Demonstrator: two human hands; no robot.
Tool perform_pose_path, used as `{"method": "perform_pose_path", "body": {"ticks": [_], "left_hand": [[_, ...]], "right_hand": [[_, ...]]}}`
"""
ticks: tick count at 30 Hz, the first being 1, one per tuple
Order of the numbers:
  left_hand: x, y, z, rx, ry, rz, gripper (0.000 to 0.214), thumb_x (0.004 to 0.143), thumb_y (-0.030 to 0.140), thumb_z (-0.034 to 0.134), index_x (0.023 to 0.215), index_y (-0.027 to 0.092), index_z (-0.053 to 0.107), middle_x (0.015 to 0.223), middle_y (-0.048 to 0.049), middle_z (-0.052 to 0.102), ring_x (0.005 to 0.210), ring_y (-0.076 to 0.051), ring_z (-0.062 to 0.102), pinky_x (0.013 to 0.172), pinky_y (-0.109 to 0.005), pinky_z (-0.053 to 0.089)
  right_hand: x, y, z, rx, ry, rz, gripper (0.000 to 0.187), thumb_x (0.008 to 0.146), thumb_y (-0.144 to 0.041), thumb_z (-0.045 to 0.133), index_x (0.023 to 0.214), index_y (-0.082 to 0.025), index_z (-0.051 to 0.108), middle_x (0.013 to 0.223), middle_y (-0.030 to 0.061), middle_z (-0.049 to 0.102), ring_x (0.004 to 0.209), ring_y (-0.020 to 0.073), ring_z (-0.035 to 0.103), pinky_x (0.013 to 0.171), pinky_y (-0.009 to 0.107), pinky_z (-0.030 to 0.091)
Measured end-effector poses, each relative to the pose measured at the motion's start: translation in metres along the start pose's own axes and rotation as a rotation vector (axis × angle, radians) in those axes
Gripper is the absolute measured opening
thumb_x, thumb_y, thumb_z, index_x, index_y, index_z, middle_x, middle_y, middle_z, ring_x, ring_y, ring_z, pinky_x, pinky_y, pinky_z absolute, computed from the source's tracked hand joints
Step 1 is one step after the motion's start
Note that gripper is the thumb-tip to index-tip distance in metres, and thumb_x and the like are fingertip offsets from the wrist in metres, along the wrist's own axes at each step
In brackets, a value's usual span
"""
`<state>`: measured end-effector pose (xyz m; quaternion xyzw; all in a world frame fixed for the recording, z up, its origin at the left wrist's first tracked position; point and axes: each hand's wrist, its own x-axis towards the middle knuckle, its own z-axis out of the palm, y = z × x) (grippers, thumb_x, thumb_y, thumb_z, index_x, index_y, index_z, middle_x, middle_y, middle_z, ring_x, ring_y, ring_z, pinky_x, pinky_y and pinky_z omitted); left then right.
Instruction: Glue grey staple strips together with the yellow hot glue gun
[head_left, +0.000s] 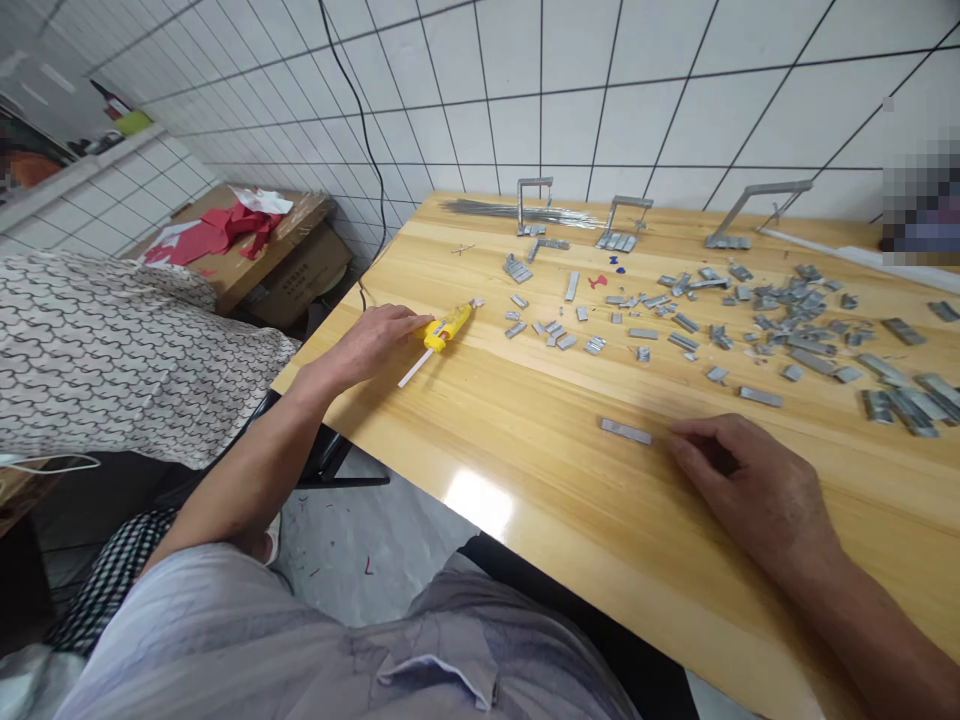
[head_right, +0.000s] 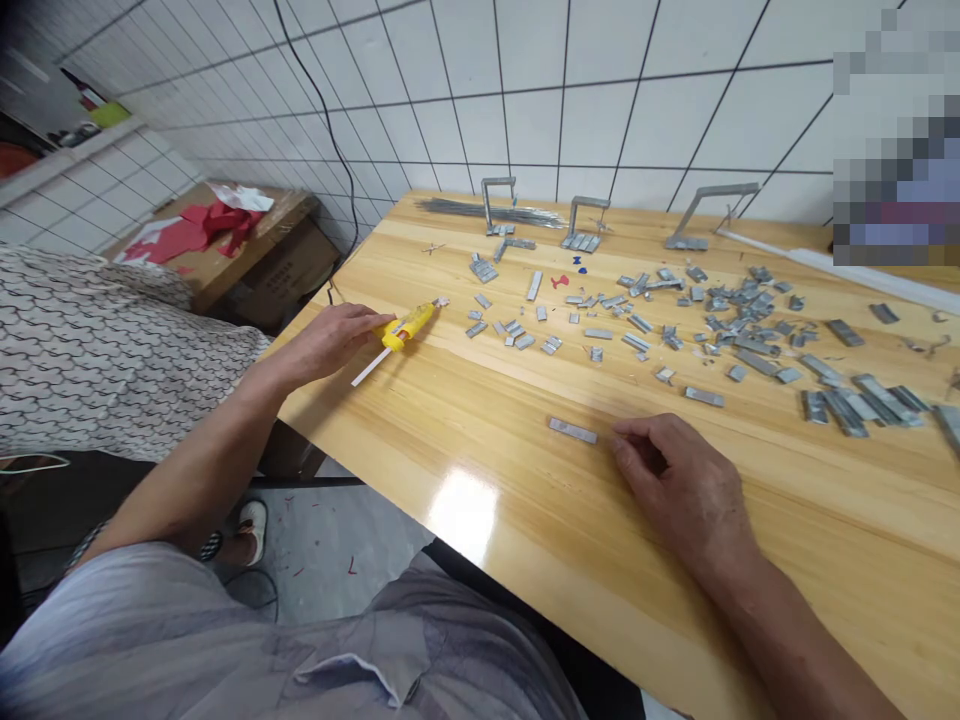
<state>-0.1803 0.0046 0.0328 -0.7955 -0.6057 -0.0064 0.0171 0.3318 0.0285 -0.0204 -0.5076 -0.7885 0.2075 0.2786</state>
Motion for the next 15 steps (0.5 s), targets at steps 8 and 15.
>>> {"method": "perform_pose_path", "body": {"ticks": [8, 15], "left_hand": [[-0.0036, -0.0003, -0.0016, -0.013, 0.0, 0.007, 0.048, 0.105, 0.023, 0.04, 0.145, 0.022, 0.067, 0.122, -0.0152, 0.075, 0.109, -0.028, 0.069, 0.095, -0.039, 0.055], [-0.0016, -0.0024, -0.0009, 0.01, 0.039, -0.007, 0.047, 0.107, 0.03, 0.041, 0.144, 0.019, 0.068, 0.121, -0.0166, 0.076, 0.106, -0.028, 0.07, 0.092, -0.04, 0.055]], "right_hand": [[-0.001, 0.0025, 0.0014, -0.01, 0.011, -0.012, 0.031, 0.094, -0.053, 0.062, 0.093, -0.025, 0.075, 0.087, 0.0064, 0.078, 0.072, 0.0222, 0.073, 0.065, 0.034, 0.058], [-0.0003, 0.0013, 0.0014, -0.017, 0.005, -0.018, 0.03, 0.094, -0.051, 0.063, 0.094, -0.024, 0.076, 0.088, 0.0069, 0.079, 0.073, 0.0218, 0.073, 0.066, 0.034, 0.058]]}}
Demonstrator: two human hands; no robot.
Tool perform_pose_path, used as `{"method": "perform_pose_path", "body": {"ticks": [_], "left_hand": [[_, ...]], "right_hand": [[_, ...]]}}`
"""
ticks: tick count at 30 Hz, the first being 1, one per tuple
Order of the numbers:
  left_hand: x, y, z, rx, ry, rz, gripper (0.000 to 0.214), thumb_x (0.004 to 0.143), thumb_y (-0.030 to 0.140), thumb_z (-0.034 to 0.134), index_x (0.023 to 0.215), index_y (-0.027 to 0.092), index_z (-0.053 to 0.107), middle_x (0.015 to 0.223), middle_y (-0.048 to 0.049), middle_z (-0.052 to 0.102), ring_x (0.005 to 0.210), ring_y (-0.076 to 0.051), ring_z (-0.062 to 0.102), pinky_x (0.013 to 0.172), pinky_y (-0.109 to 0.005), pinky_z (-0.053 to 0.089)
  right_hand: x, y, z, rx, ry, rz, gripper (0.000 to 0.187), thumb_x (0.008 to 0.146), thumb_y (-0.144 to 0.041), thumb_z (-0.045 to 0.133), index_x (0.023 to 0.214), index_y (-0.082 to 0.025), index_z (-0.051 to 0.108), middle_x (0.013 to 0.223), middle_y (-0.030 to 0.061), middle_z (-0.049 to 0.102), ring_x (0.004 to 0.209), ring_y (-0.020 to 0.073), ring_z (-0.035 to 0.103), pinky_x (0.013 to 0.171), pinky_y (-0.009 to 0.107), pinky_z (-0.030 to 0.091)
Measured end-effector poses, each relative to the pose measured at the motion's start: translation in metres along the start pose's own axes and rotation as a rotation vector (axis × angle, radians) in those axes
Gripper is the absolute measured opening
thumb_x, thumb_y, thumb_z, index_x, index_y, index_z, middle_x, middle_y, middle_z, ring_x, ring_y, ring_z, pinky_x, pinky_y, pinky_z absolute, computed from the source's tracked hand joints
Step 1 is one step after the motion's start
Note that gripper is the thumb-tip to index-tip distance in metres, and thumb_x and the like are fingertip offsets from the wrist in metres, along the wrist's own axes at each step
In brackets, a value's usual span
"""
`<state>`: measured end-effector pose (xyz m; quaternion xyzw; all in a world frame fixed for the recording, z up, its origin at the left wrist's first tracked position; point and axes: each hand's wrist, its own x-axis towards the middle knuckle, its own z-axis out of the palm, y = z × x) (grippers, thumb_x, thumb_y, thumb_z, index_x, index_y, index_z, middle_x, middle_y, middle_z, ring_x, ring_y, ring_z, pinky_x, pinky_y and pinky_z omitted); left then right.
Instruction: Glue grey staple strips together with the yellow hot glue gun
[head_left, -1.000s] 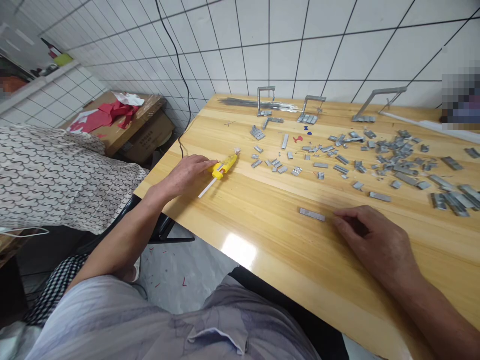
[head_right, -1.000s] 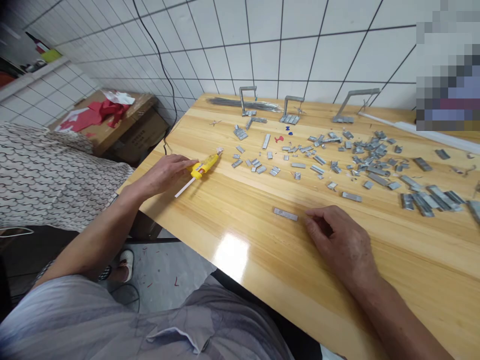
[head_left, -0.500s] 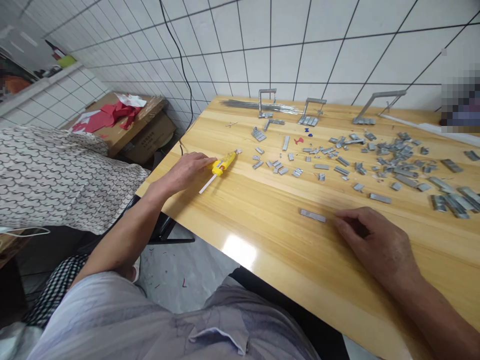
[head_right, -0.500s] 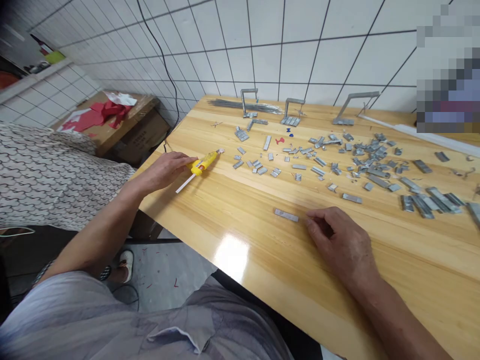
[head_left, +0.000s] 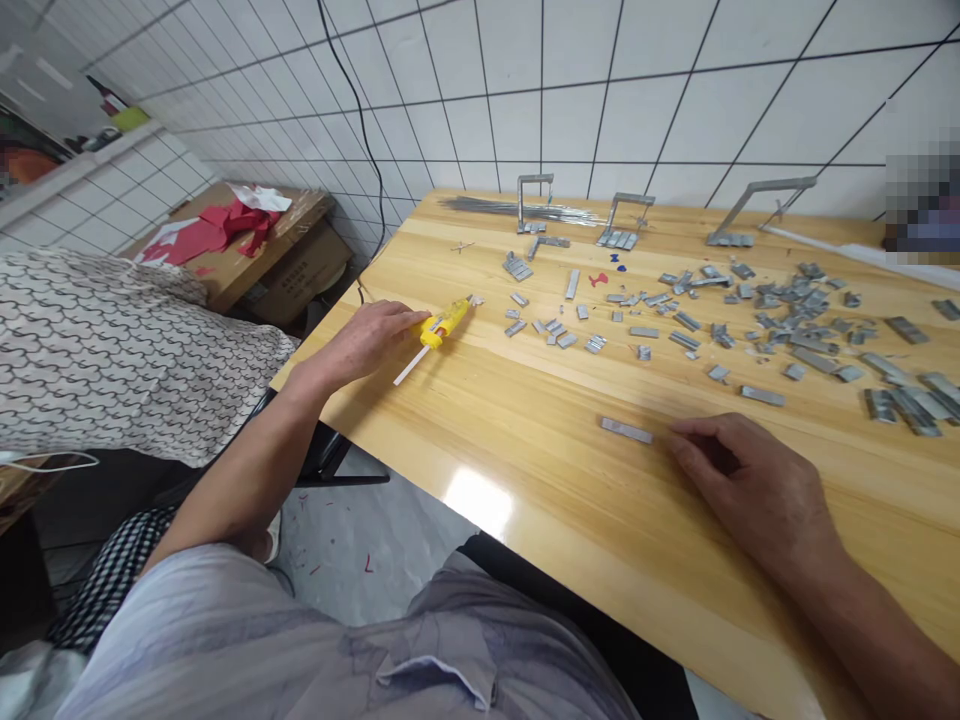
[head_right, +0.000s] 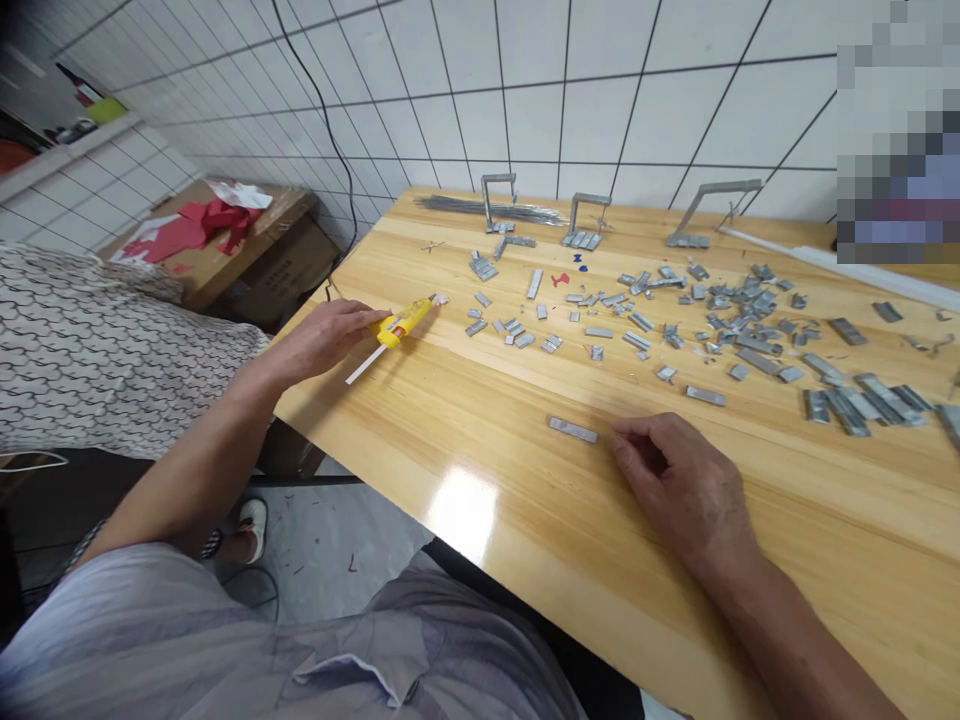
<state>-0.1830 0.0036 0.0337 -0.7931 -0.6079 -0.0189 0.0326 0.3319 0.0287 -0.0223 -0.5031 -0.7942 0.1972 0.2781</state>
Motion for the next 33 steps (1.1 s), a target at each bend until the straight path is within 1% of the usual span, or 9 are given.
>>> {"method": "perform_pose_path", "body": {"ticks": [5, 11, 16, 20, 24, 28, 30, 33], "left_hand": [[0.003, -0.001, 0.002, -0.019, -0.026, 0.017, 0.049, 0.106, 0.027, 0.039, 0.146, 0.02, 0.066, 0.122, -0.016, 0.076, 0.108, -0.028, 0.07, 0.094, -0.04, 0.055], [-0.001, 0.0, -0.002, -0.047, -0.048, 0.029, 0.048, 0.106, 0.025, 0.039, 0.145, 0.021, 0.067, 0.122, -0.0152, 0.075, 0.109, -0.028, 0.069, 0.094, -0.04, 0.055], [-0.003, -0.001, -0.003, -0.05, -0.014, 0.034, 0.047, 0.107, 0.027, 0.039, 0.142, 0.019, 0.069, 0.121, -0.0162, 0.076, 0.106, -0.028, 0.069, 0.091, -0.039, 0.055], [-0.001, -0.003, 0.001, -0.054, 0.013, 0.021, 0.048, 0.106, 0.029, 0.04, 0.143, 0.017, 0.068, 0.121, -0.0175, 0.075, 0.106, -0.029, 0.069, 0.091, -0.041, 0.055], [0.002, -0.003, 0.003, -0.088, -0.009, 0.037, 0.048, 0.104, 0.025, 0.041, 0.143, 0.021, 0.068, 0.121, -0.0157, 0.075, 0.107, -0.028, 0.069, 0.093, -0.04, 0.055], [-0.003, -0.003, -0.001, -0.104, -0.039, 0.047, 0.047, 0.104, 0.027, 0.042, 0.141, 0.02, 0.069, 0.122, -0.0159, 0.075, 0.107, -0.029, 0.07, 0.093, -0.041, 0.056], [-0.005, -0.003, -0.004, -0.097, -0.033, 0.032, 0.046, 0.105, 0.029, 0.042, 0.141, 0.02, 0.069, 0.123, -0.0158, 0.076, 0.108, -0.029, 0.07, 0.094, -0.041, 0.056], [-0.003, -0.006, -0.005, -0.067, 0.017, -0.033, 0.047, 0.103, 0.03, 0.044, 0.14, 0.018, 0.07, 0.122, -0.016, 0.076, 0.108, -0.03, 0.07, 0.095, -0.041, 0.056]], "right_hand": [[0.0, -0.003, -0.001, 0.018, 0.006, 0.008, 0.031, 0.093, -0.052, 0.062, 0.092, -0.024, 0.076, 0.086, 0.0069, 0.078, 0.072, 0.022, 0.072, 0.066, 0.035, 0.057], [0.0, -0.003, -0.002, -0.006, -0.001, -0.013, 0.027, 0.094, -0.048, 0.063, 0.093, -0.024, 0.076, 0.088, 0.0063, 0.079, 0.073, 0.021, 0.074, 0.065, 0.032, 0.057], [0.0, 0.004, 0.002, -0.019, 0.068, -0.092, 0.032, 0.095, -0.052, 0.06, 0.091, -0.024, 0.077, 0.084, 0.0044, 0.078, 0.067, 0.0203, 0.073, 0.059, 0.032, 0.057], [0.0, 0.007, 0.004, -0.04, 0.076, -0.125, 0.03, 0.095, -0.05, 0.061, 0.093, -0.024, 0.077, 0.082, 0.0027, 0.078, 0.066, 0.0195, 0.074, 0.057, 0.031, 0.058], [-0.001, 0.006, 0.003, -0.051, 0.083, -0.133, 0.027, 0.096, -0.047, 0.062, 0.091, -0.024, 0.076, 0.083, 0.0026, 0.078, 0.066, 0.0189, 0.074, 0.056, 0.03, 0.058], [-0.001, 0.004, 0.003, -0.046, 0.078, -0.13, 0.026, 0.096, -0.046, 0.063, 0.093, -0.023, 0.076, 0.085, 0.0031, 0.078, 0.068, 0.0188, 0.074, 0.059, 0.031, 0.058], [-0.001, 0.004, 0.003, -0.039, 0.074, -0.126, 0.026, 0.097, -0.046, 0.063, 0.093, -0.023, 0.076, 0.084, 0.0035, 0.078, 0.068, 0.0192, 0.073, 0.059, 0.031, 0.058], [-0.001, 0.003, 0.003, -0.034, 0.06, -0.112, 0.025, 0.097, -0.045, 0.064, 0.092, -0.024, 0.076, 0.084, 0.0049, 0.078, 0.069, 0.0205, 0.073, 0.06, 0.033, 0.058]]}}
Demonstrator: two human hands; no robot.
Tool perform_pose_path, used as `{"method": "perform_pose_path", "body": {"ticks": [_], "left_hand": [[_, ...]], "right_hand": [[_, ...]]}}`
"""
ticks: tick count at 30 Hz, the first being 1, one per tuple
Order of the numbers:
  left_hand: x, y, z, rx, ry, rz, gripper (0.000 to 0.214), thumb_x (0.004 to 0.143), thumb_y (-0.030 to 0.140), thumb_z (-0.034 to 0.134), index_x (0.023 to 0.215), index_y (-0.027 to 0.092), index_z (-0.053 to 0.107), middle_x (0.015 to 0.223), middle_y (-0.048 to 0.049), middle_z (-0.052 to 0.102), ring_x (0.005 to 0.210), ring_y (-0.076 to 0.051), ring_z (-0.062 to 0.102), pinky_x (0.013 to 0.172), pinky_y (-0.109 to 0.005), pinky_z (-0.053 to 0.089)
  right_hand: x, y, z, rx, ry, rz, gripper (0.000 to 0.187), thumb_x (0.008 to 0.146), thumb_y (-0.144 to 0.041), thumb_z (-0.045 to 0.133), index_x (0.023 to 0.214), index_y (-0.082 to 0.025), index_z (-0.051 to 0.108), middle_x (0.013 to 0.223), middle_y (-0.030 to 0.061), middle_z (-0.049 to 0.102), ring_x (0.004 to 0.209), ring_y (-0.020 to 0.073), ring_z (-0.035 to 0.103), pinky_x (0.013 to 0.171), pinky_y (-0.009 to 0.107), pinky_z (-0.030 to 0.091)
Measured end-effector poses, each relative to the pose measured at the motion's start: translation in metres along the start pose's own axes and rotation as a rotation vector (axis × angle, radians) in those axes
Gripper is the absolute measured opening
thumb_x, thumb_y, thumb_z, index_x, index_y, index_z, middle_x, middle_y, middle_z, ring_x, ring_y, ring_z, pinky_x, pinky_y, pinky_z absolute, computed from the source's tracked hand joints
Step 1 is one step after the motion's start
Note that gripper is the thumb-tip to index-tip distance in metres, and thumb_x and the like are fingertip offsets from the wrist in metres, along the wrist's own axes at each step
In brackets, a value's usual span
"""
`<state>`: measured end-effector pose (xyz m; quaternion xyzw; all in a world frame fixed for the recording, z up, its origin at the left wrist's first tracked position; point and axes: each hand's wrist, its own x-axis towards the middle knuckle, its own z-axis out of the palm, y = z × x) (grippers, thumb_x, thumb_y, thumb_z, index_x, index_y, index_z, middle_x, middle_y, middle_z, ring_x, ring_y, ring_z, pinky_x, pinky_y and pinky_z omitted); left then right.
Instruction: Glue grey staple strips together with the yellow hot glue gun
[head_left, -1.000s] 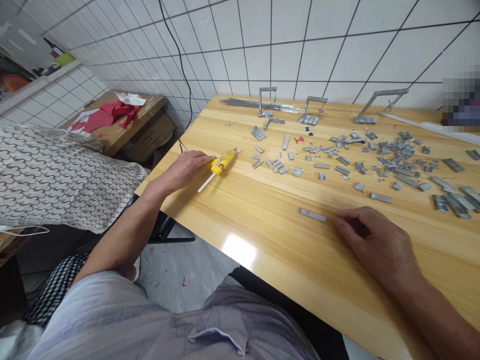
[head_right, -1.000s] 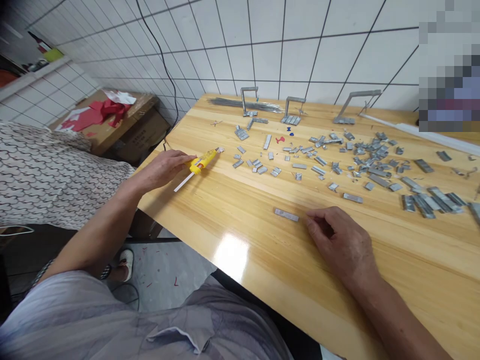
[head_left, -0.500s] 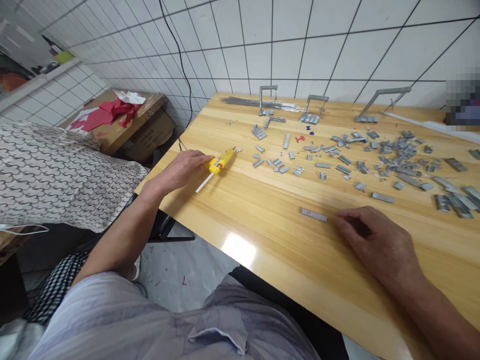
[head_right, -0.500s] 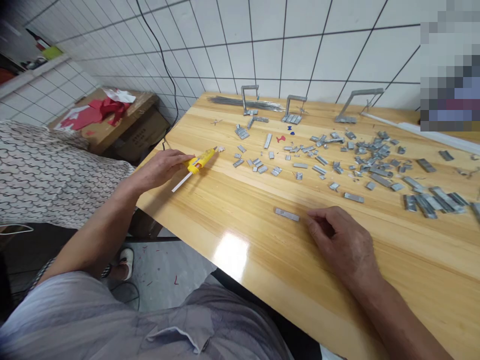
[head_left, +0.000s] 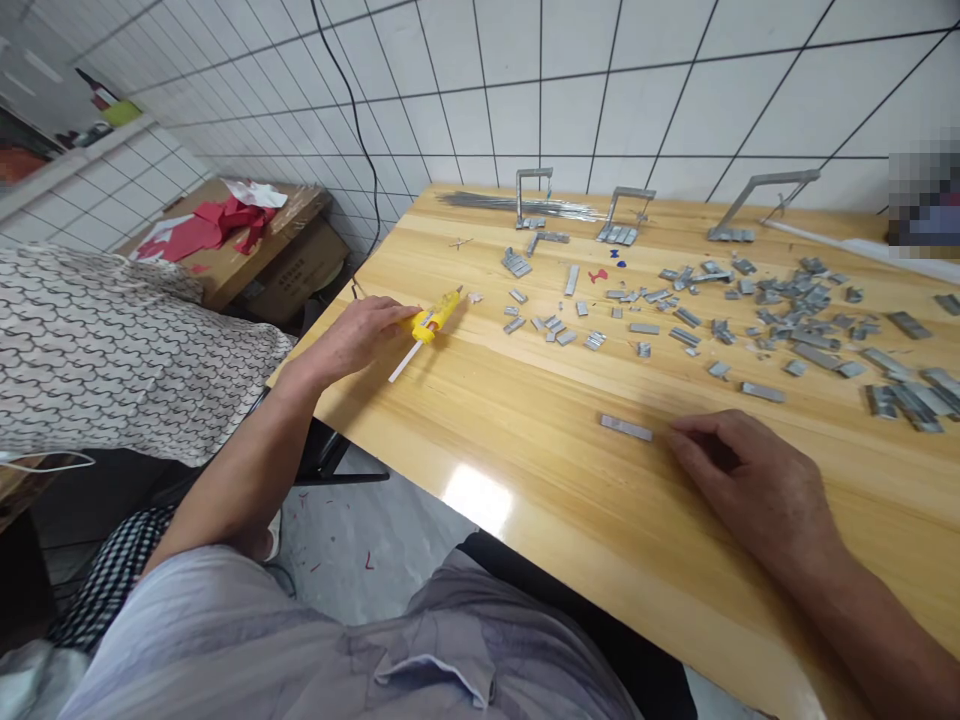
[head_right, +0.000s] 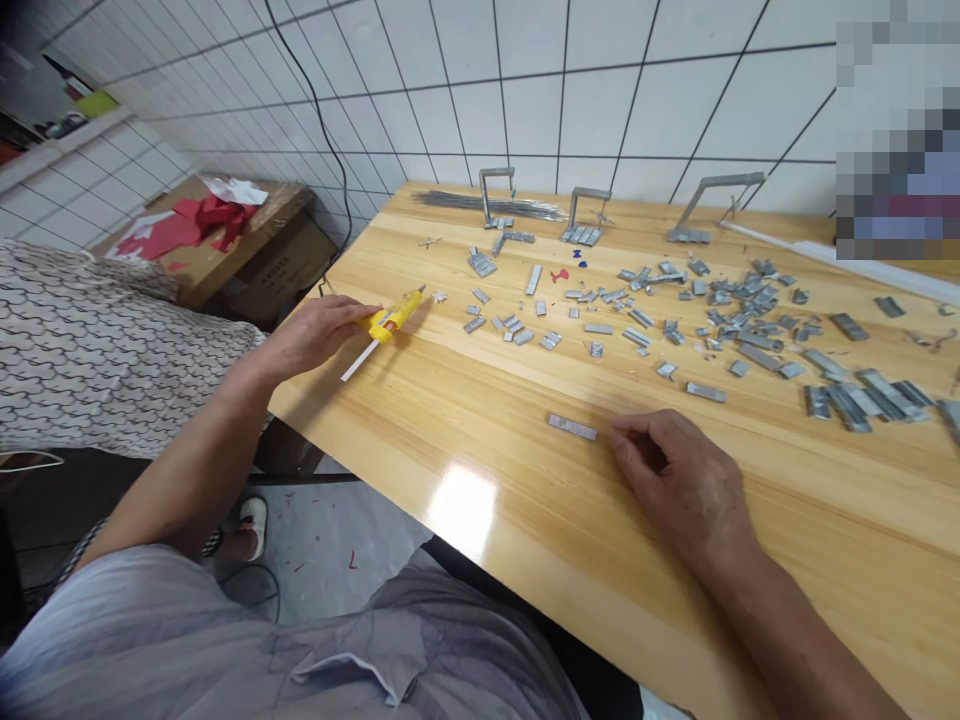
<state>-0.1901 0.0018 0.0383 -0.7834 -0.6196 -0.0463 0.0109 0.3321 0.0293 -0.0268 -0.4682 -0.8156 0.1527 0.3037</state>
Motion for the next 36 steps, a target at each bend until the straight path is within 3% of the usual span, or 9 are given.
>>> {"method": "perform_pose_path", "body": {"ticks": [10, 16, 18, 21, 23, 26, 30, 33, 36], "left_hand": [[0.05, -0.027, 0.029, 0.009, -0.026, -0.163, 0.043, 0.095, 0.026, 0.049, 0.132, 0.013, 0.069, 0.116, -0.0109, 0.074, 0.105, -0.025, 0.061, 0.105, -0.04, 0.049], [0.047, -0.021, 0.023, -0.074, 0.007, -0.143, 0.037, 0.097, 0.04, 0.048, 0.121, 0.019, 0.068, 0.119, -0.0055, 0.073, 0.11, -0.022, 0.059, 0.111, -0.041, 0.047], [0.042, -0.004, 0.012, -0.083, 0.093, -0.2, 0.035, 0.096, 0.042, 0.053, 0.121, 0.021, 0.066, 0.12, -0.0044, 0.071, 0.112, -0.021, 0.06, 0.108, -0.04, 0.049], [0.038, 0.042, -0.008, -0.085, 0.279, -0.386, 0.024, 0.088, 0.041, 0.068, 0.101, 0.021, 0.065, 0.104, -0.0016, 0.07, 0.083, -0.016, 0.061, 0.083, -0.031, 0.051], [0.038, 0.081, -0.016, -0.173, 0.34, -0.319, 0.019, 0.091, 0.04, 0.067, 0.092, 0.021, 0.065, 0.093, -0.0001, 0.071, 0.078, -0.015, 0.062, 0.076, -0.029, 0.05], [0.043, 0.143, -0.014, -0.3, 0.243, -0.051, 0.017, 0.097, 0.036, 0.063, 0.091, 0.021, 0.068, 0.089, -0.0005, 0.073, 0.079, -0.016, 0.065, 0.072, -0.028, 0.05], [0.056, 0.209, 0.013, -0.406, 0.077, 0.289, 0.017, 0.103, 0.029, 0.057, 0.09, 0.02, 0.064, 0.089, -0.0031, 0.073, 0.08, -0.017, 0.066, 0.076, -0.03, 0.051], [0.066, 0.239, 0.033, -0.492, 0.032, 0.372, 0.01, 0.1, 0.021, 0.059, 0.091, 0.02, 0.061, 0.088, -0.0038, 0.072, 0.077, -0.016, 0.064, 0.073, -0.03, 0.05], [0.072, 0.252, 0.044, -0.671, -0.022, 0.348, 0.007, 0.094, 0.015, 0.062, 0.09, 0.02, 0.06, 0.084, -0.0007, 0.069, 0.072, -0.013, 0.062, 0.069, -0.026, 0.048]], "right_hand": [[0.002, -0.008, -0.004, 0.072, 0.005, -0.009, 0.013, 0.095, -0.032, 0.064, 0.093, -0.024, 0.073, 0.076, 0.002, 0.071, 0.063, 0.0174, 0.065, 0.059, 0.032, 0.052], [0.002, -0.008, -0.002, 0.07, 0.019, -0.031, 0.009, 0.094, -0.024, 0.064, 0.096, -0.024, 0.073, 0.078, 0.0013, 0.069, 0.065, 0.0156, 0.062, 0.061, 0.03, 0.049], [0.001, -0.007, -0.001, 0.078, 0.021, -0.022, 0.008, 0.094, -0.024, 0.064, 0.096, -0.024, 0.072, 0.078, 0.0014, 0.069, 0.065, 0.0154, 0.061, 0.062, 0.03, 0.048], [0.001, -0.007, 0.0, 0.096, 0.016, -0.01, 0.009, 0.095, -0.024, 0.064, 0.096, -0.024, 0.072, 0.079, 0.0017, 0.069, 0.067, 0.0155, 0.061, 0.063, 0.03, 0.048], [0.0, -0.007, 0.001, 0.105, 0.02, -0.017, 0.01, 0.095, -0.023, 0.063, 0.097, -0.023, 0.073, 0.079, 0.0017, 0.069, 0.068, 0.0155, 0.061, 0.063, 0.03, 0.048], [0.0, -0.006, 0.001, 0.109, 0.036, -0.018, 0.011, 0.095, -0.023, 0.062, 0.096, -0.022, 0.073, 0.08, 0.0019, 0.07, 0.069, 0.0156, 0.061, 0.063, 0.03, 0.047], [0.0, -0.006, -0.001, 0.1, 0.043, 0.011, 0.012, 0.095, -0.024, 0.061, 0.095, -0.023, 0.073, 0.08, 0.0019, 0.07, 0.068, 0.016, 0.061, 0.064, 0.031, 0.047], [0.0, -0.008, -0.002, 0.087, 0.042, 0.024, 0.012, 0.095, -0.024, 0.061, 0.094, -0.023, 0.073, 0.079, 0.0018, 0.07, 0.067, 0.0161, 0.06, 0.063, 0.031, 0.046], [0.0, -0.009, -0.003, 0.092, 0.034, 0.027, 0.013, 0.095, -0.025, 0.061, 0.094, -0.024, 0.073, 0.079, 0.0018, 0.069, 0.067, 0.0162, 0.059, 0.063, 0.031, 0.046]]}}
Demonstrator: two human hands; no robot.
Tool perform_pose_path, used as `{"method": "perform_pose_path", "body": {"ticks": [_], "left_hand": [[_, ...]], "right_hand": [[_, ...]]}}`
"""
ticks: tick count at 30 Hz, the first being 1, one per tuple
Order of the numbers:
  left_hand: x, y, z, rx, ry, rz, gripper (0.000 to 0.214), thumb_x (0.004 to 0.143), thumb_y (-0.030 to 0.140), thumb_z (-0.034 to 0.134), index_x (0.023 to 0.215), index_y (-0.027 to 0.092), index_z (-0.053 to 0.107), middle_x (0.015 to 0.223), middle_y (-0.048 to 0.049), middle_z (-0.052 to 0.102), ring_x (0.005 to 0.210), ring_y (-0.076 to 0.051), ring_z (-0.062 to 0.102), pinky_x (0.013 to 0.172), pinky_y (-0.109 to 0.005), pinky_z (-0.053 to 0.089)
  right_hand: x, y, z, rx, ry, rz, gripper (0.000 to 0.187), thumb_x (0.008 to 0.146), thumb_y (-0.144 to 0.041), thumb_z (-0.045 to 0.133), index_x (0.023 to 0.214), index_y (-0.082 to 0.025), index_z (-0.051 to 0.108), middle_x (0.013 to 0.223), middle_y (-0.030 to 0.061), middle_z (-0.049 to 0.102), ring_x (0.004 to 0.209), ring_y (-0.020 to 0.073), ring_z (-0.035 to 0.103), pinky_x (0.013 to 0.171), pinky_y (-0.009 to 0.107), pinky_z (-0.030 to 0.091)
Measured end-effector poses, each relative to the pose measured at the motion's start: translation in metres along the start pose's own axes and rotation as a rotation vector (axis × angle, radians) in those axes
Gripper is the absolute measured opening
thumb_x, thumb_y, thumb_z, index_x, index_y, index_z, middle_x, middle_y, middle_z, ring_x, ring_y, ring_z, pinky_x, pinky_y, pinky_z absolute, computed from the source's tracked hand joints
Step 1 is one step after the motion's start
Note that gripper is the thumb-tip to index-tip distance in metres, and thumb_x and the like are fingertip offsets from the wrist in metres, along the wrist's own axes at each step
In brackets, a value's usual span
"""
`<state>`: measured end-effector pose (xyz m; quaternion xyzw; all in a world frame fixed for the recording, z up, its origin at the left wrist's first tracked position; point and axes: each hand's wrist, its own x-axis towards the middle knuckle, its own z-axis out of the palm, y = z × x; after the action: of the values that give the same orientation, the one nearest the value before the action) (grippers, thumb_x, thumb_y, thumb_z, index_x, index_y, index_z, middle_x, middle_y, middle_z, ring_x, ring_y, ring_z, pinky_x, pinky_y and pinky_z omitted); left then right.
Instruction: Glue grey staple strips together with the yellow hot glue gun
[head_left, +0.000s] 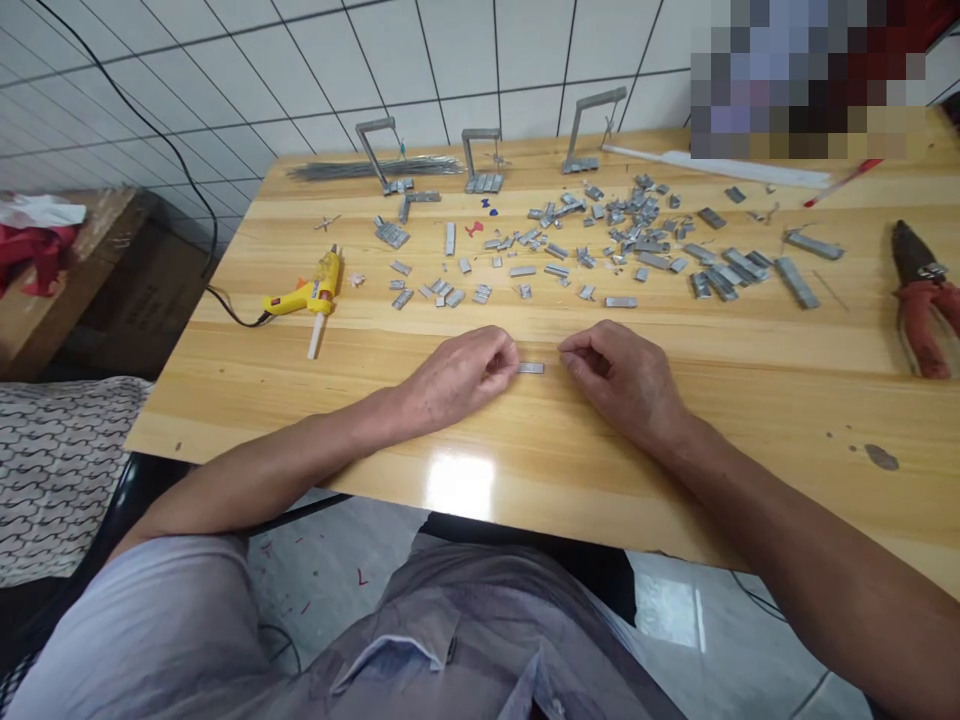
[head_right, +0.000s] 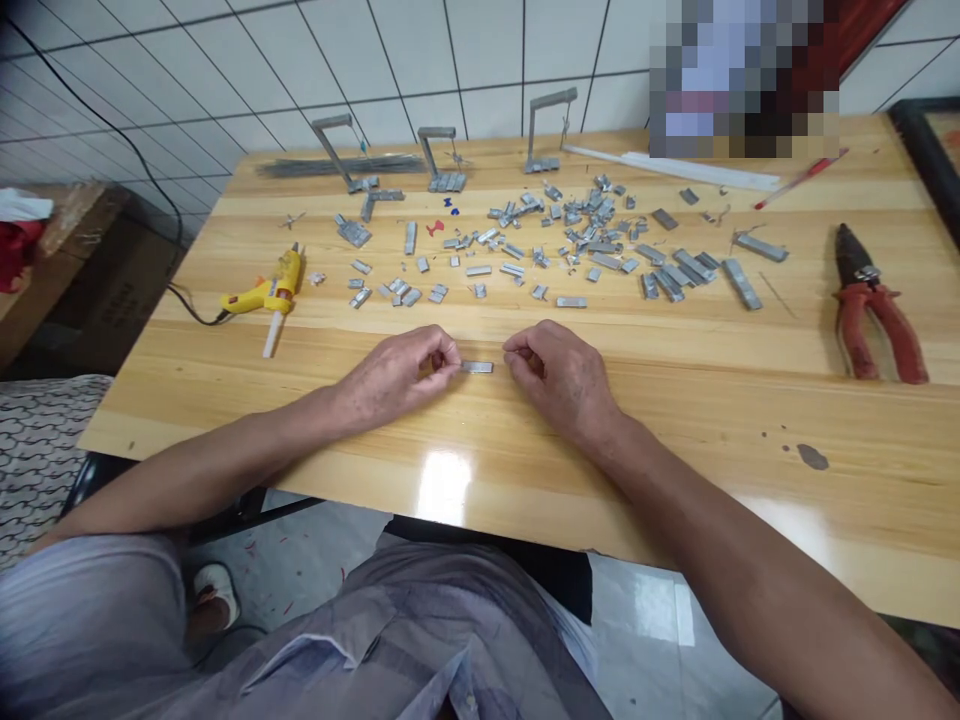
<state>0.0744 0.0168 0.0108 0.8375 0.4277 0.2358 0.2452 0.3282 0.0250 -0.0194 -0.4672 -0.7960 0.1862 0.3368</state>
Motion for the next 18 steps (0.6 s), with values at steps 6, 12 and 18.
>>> {"method": "perform_pose_path", "body": {"ticks": [6, 12, 18], "left_hand": [[0.0034, -0.0004, 0.0048, -0.444, 0.0, -0.177, 0.009, 0.093, 0.025, 0.069, 0.091, 0.02, 0.062, 0.075, 0.0011, 0.06, 0.064, -0.01, 0.054, 0.058, -0.024, 0.043], [0.006, -0.0008, 0.0024, -0.701, -0.001, -0.26, 0.03, 0.089, 0.041, 0.079, 0.088, 0.02, 0.058, 0.075, 0.0024, 0.053, 0.065, -0.01, 0.047, 0.057, -0.023, 0.04], [0.0009, -0.0099, 0.0002, -0.57, 0.059, -0.203, 0.025, 0.095, 0.041, 0.074, 0.091, 0.02, 0.061, 0.076, 0.0016, 0.054, 0.067, -0.012, 0.049, 0.06, -0.026, 0.041]], "right_hand": [[-0.0004, 0.0011, 0.0011, 0.017, -0.032, -0.014, 0.013, 0.095, -0.025, 0.06, 0.096, -0.023, 0.073, 0.08, 0.0019, 0.07, 0.066, 0.0156, 0.059, 0.063, 0.03, 0.046], [0.0, 0.0017, 0.0023, 0.005, -0.031, -0.033, 0.013, 0.095, -0.025, 0.061, 0.096, -0.023, 0.074, 0.078, 0.002, 0.069, 0.066, 0.0165, 0.06, 0.063, 0.031, 0.047], [0.0001, 0.0012, 0.0001, -0.007, -0.036, -0.012, 0.014, 0.096, -0.026, 0.059, 0.096, -0.024, 0.073, 0.081, 0.0026, 0.071, 0.069, 0.0175, 0.061, 0.064, 0.032, 0.048]]}}
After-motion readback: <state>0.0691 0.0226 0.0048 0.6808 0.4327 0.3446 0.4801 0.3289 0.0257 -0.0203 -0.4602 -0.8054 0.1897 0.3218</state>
